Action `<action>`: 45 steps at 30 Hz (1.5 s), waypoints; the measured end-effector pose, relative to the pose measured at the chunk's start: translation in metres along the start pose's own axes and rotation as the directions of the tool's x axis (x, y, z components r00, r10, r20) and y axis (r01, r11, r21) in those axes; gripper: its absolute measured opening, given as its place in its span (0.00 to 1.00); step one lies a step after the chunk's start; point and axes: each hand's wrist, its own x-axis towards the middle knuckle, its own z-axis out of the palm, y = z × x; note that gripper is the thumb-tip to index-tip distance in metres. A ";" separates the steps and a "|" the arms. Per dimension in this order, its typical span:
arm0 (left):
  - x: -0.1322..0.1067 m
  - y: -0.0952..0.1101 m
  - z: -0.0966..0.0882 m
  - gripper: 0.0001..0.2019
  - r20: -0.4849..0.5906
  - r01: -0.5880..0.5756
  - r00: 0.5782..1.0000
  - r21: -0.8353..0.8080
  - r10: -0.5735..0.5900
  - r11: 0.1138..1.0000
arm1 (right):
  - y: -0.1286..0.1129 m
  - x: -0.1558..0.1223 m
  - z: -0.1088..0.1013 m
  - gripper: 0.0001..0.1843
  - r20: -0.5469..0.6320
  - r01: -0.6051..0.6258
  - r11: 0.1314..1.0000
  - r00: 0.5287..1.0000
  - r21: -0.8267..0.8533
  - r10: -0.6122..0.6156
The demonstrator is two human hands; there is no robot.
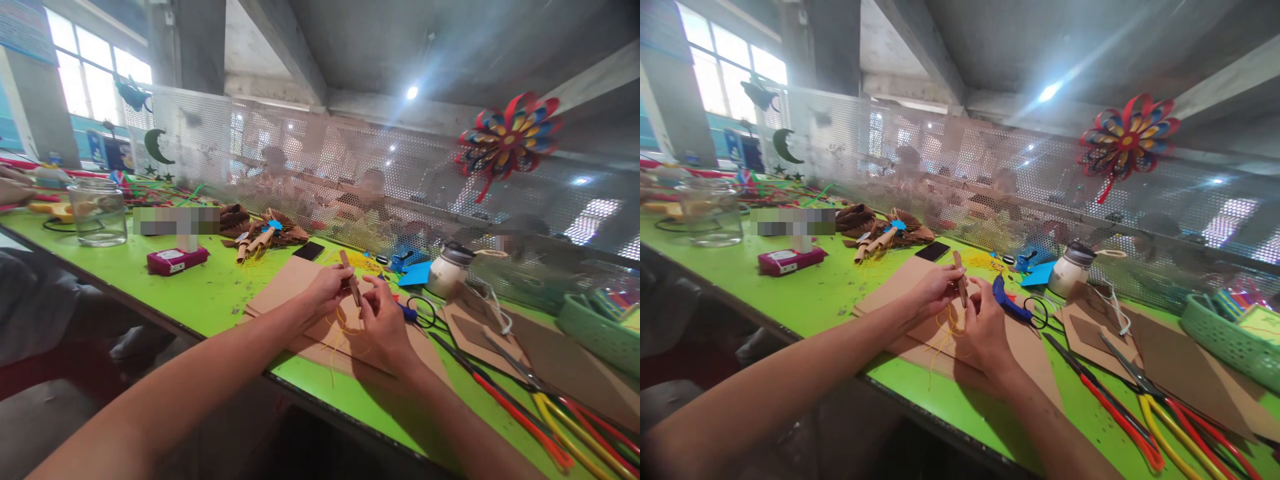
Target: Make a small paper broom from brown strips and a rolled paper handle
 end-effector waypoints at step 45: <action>-0.013 -0.012 0.001 0.11 0.466 0.033 0.864 0.325 -0.190 0.945 | 0.027 0.026 -0.021 0.31 -0.091 -0.270 0.911 0.946 0.312 0.312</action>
